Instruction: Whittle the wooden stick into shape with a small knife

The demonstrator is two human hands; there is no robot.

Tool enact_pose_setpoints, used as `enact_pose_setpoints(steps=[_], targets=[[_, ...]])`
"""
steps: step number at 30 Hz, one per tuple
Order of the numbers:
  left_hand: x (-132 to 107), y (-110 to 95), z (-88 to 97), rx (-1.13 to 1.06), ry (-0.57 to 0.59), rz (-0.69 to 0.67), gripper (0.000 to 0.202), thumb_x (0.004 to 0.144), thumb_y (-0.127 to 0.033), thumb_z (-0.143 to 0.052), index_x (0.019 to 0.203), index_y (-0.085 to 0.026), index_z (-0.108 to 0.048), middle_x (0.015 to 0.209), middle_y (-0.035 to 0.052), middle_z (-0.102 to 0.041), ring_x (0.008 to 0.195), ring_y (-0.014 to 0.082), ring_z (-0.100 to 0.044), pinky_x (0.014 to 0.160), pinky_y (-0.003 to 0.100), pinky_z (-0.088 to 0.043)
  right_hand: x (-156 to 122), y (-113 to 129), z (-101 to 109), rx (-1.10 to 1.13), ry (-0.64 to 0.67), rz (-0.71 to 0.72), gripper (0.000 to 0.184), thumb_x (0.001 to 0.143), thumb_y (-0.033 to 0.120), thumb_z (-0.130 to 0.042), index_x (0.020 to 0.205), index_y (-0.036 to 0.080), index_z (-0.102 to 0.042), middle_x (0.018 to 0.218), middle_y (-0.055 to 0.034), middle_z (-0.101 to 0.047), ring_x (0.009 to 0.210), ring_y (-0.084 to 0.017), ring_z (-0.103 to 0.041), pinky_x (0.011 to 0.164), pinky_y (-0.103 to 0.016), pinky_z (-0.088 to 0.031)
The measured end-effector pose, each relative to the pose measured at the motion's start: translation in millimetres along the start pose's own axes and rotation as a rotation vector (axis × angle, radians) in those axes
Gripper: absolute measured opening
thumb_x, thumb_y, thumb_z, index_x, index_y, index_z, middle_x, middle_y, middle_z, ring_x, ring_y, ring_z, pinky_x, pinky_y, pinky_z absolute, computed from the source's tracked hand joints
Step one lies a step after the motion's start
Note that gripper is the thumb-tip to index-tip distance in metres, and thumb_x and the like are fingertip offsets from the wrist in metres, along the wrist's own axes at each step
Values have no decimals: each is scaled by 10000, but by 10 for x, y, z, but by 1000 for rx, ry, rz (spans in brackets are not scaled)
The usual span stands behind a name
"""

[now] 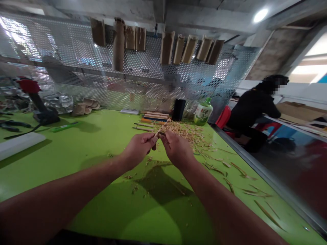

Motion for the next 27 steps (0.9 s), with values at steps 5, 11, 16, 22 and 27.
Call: enact_pose_setpoints(steps=[5, 11, 16, 22, 27], targets=[[24, 27, -7, 25, 11, -31, 329, 880, -326, -451, 591, -174, -485, 516, -46, -391, 511, 98, -350, 522, 238, -254, 24, -35, -55, 219, 64, 11, 387, 958, 466, -338, 698, 209, -462, 615, 1, -514, 567, -141, -455, 537, -261, -292], [59, 15, 2, 103, 41, -150, 315, 884, -313, -448, 601, -174, -464, 571, -33, -442, 571, 106, -398, 559, 240, -274, 9, -110, -138, 584, 207, -50, 391, 926, 505, -424, 666, 213, -427, 520, 57, -428, 476, -103, -384, 471, -243, -288], [84, 20, -3, 109, 75, -204, 295, 882, -322, -453, 627, -176, -470, 604, -25, -463, 607, 111, -416, 572, 235, -296, -21, -132, -194, 830, 332, -135, 412, 910, 541, -435, 662, 212, -435, 485, 76, -388, 410, -85, -328, 403, -228, -265], [72, 80, -41, 8, 88, -60, 348, 890, -383, -438, 613, -179, -494, 507, -49, -378, 492, 95, -345, 506, 229, -261, 6, -122, -138, 594, 173, -44, 412, 925, 519, -418, 652, 211, -435, 518, 54, -434, 464, -97, -393, 459, -234, -311], [103, 118, -28, -42, 62, -46, 310, 878, -389, -465, 662, -175, -526, 553, -40, -445, 495, 88, -361, 503, 220, -277, -6, -86, -51, 468, 55, 31, 390, 944, 486, -386, 727, 196, -528, 600, 21, -519, 538, -112, -491, 533, -240, -385]])
Point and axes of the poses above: each hand's wrist, its own x-axis towards the middle knuckle, its own z-axis out of the back of the hand, y = z × x, the point moved 5 cm from there along x, towards the middle knuckle
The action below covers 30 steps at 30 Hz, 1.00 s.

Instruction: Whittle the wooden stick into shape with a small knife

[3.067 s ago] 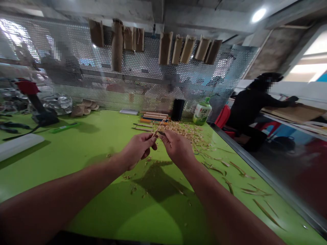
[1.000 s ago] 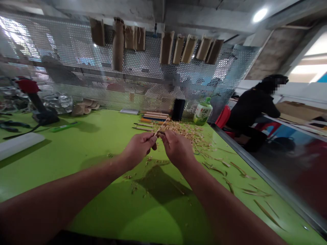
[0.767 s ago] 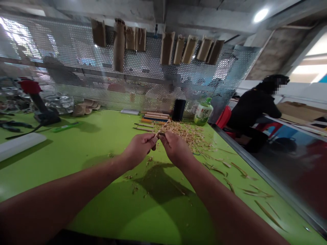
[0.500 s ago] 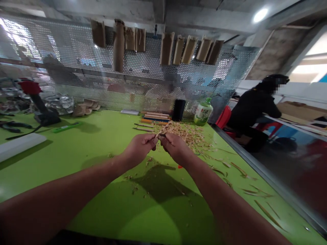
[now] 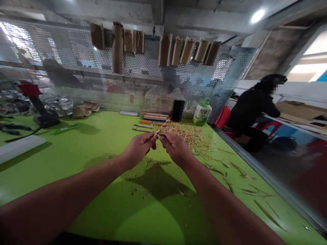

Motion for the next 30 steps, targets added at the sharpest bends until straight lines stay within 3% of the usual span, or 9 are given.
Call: enact_pose_setpoints(steps=[3, 5, 8, 11, 15, 18, 23, 30], targets=[[25, 8, 33, -58, -41, -33, 182, 856, -312, -499, 733, -178, -515, 627, -39, -483, 526, 81, -390, 528, 208, -316, -4, -1, 29, 37, -35, -25, 368, 945, 481, -389, 893, 192, -612, 698, -7, -610, 570, -128, -554, 561, -251, -420], [30, 8, 35, -124, -36, -37, 121, 853, -280, -493, 781, -183, -506, 639, -48, -464, 523, 77, -384, 525, 201, -325, 4, 20, 32, -86, -30, -11, 332, 918, 465, -450, 947, 203, -652, 783, -30, -662, 662, -156, -597, 611, -265, -424], [23, -23, 25, -143, -5, -65, 118, 863, -265, -470, 822, -177, -535, 668, -40, -468, 552, 78, -387, 540, 192, -335, 19, 49, 11, -363, 20, -22, 282, 881, 418, -507, 834, 207, -688, 786, -45, -687, 709, -180, -606, 609, -265, -378], [20, -59, 29, -83, -6, -140, 162, 869, -271, -477, 872, -161, -596, 740, -8, -538, 658, 96, -448, 613, 192, -369, 17, 58, 16, -485, 22, -88, 313, 903, 391, -459, 814, 205, -693, 754, -54, -694, 656, -179, -597, 556, -262, -324], [37, -46, 17, -40, 5, -223, 231, 882, -277, -483, 1013, -167, -639, 908, 33, -633, 822, 133, -529, 732, 218, -415, -2, 78, 34, -515, -22, -85, 290, 912, 343, -433, 937, 219, -694, 833, -64, -724, 707, -193, -622, 580, -266, -330], [44, -35, 12, -11, 0, -259, 267, 900, -296, -472, 1070, -177, -641, 987, 47, -656, 891, 153, -556, 781, 237, -428, -5, 77, 33, -540, -27, -65, 274, 906, 323, -427, 895, 222, -681, 815, -63, -719, 698, -193, -614, 579, -268, -322], [36, -67, 7, 51, -4, -306, 271, 920, -316, -460, 1061, -180, -648, 977, 53, -666, 914, 159, -578, 812, 246, -433, 3, 57, 16, -580, 12, -95, 296, 913, 335, -405, 768, 210, -631, 723, -61, -681, 632, -185, -576, 555, -275, -281], [28, -70, 11, 67, -4, -301, 268, 919, -303, -469, 1072, -175, -648, 978, 62, -674, 906, 167, -587, 810, 261, -445, -5, 47, 12, -573, 26, -91, 274, 907, 316, -403, 787, 209, -626, 748, -65, -684, 646, -189, -582, 570, -278, -291]])
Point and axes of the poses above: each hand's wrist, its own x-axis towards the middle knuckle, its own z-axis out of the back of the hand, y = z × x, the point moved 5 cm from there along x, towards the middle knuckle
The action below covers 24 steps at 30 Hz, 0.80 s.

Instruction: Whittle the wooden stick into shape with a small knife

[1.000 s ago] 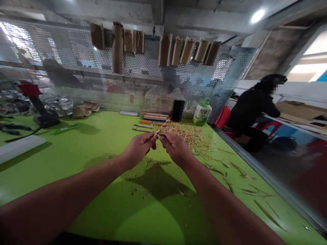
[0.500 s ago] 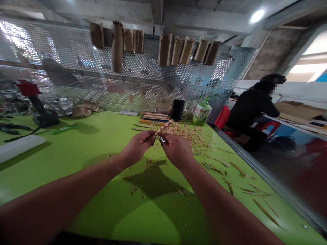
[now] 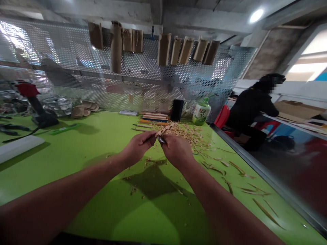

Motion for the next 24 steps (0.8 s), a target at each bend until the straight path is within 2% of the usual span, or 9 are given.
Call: enact_pose_setpoints(steps=[4, 7, 10, 14, 18, 24], targets=[[-10, -10, 1, 20, -2, -5, 262, 914, -304, -484, 1060, -163, -649, 950, 68, -669, 881, 169, -590, 801, 264, -448, 4, 21, -5, -41, 26, 1, 262, 903, 290, -410, 792, 204, -631, 769, -77, -695, 677, -195, -598, 585, -279, -303], [-7, -41, -3, 62, 7, -60, 237, 912, -293, -491, 1005, -155, -660, 891, 55, -663, 838, 160, -589, 781, 253, -446, 8, 25, -17, -103, 39, -55, 276, 908, 302, -416, 789, 195, -640, 774, -93, -703, 668, -198, -599, 579, -285, -297], [7, -71, 13, 126, -22, -125, 244, 924, -291, -471, 936, -144, -665, 815, 45, -651, 769, 149, -579, 745, 245, -434, 11, 36, -30, -114, 34, -95, 272, 914, 276, -403, 870, 183, -655, 811, -102, -715, 679, -200, -609, 585, -287, -299], [14, -75, -3, 226, -23, -138, 265, 937, -310, -448, 891, -146, -651, 752, 36, -630, 694, 140, -541, 679, 244, -403, -7, 33, -51, -113, 43, -143, 262, 909, 249, -400, 874, 182, -651, 820, -97, -714, 688, -197, -615, 594, -284, -308], [-9, -64, -45, 196, -35, -102, 277, 936, -331, -443, 856, -150, -637, 753, 25, -622, 686, 136, -524, 649, 237, -382, -35, 24, -52, -167, -3, -163, 267, 908, 248, -389, 889, 173, -645, 827, -107, -710, 696, -209, -618, 592, -293, -309], [-53, -48, -96, 25, -57, 41, 242, 915, -325, -458, 866, -157, -625, 757, 10, -599, 708, 134, -516, 657, 226, -380, -36, 21, -52, -246, -78, -153, 261, 915, 252, -385, 924, 170, -633, 789, -106, -697, 675, -212, -610, 566, -302, -274]])
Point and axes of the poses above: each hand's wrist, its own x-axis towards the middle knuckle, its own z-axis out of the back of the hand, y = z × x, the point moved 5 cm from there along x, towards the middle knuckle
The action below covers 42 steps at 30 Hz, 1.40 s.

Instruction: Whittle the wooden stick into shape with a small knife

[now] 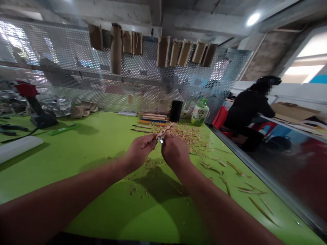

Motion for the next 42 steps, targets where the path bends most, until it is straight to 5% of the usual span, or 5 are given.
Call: enact_pose_setpoints(steps=[7, 15, 23, 37, 42], targets=[[-76, -99, -15, -158, -39, 185, 213, 894, -267, -476, 715, -161, -520, 645, -32, -436, 600, 89, -375, 560, 207, -294, 22, 45, 42, -56, -64, 45, 263, 908, 235, -404, 1037, 164, -621, 851, -114, -695, 681, -213, -607, 552, -309, -248], [-147, 66, -36, -520, -39, 653, 134, 886, -259, -469, 797, -174, -522, 598, -62, -415, 411, 47, -270, 414, 201, -181, 46, -4, 8, 182, -111, 11, 305, 921, 309, -417, 1177, 220, -557, 909, -78, -691, 642, -200, -576, 545, -288, -264], [-29, 53, 75, -463, -28, 479, 148, 890, -235, -471, 819, -145, -566, 670, -25, -546, 418, 25, -324, 422, 182, -218, 127, -100, -153, 622, -10, 177, 343, 855, 499, -520, 684, 217, -426, 618, 35, -426, 574, -127, -397, 544, -256, -283], [11, 218, 76, -281, -45, 386, 199, 846, -324, -520, 795, -150, -601, 665, -21, -583, 448, 48, -329, 466, 203, -249, 21, -25, -34, 723, 43, 199, 266, 926, 420, -405, 770, 210, -455, 645, 20, -475, 602, -136, -451, 576, -259, -334], [-2, 189, 88, -257, -53, 385, 199, 835, -325, -528, 824, -151, -623, 673, -18, -591, 468, 57, -331, 489, 205, -259, 45, -77, -47, 634, -19, 81, 104, 780, 279, -523, 828, 212, -460, 653, 42, -461, 571, -122, -403, 536, -241, -302]])
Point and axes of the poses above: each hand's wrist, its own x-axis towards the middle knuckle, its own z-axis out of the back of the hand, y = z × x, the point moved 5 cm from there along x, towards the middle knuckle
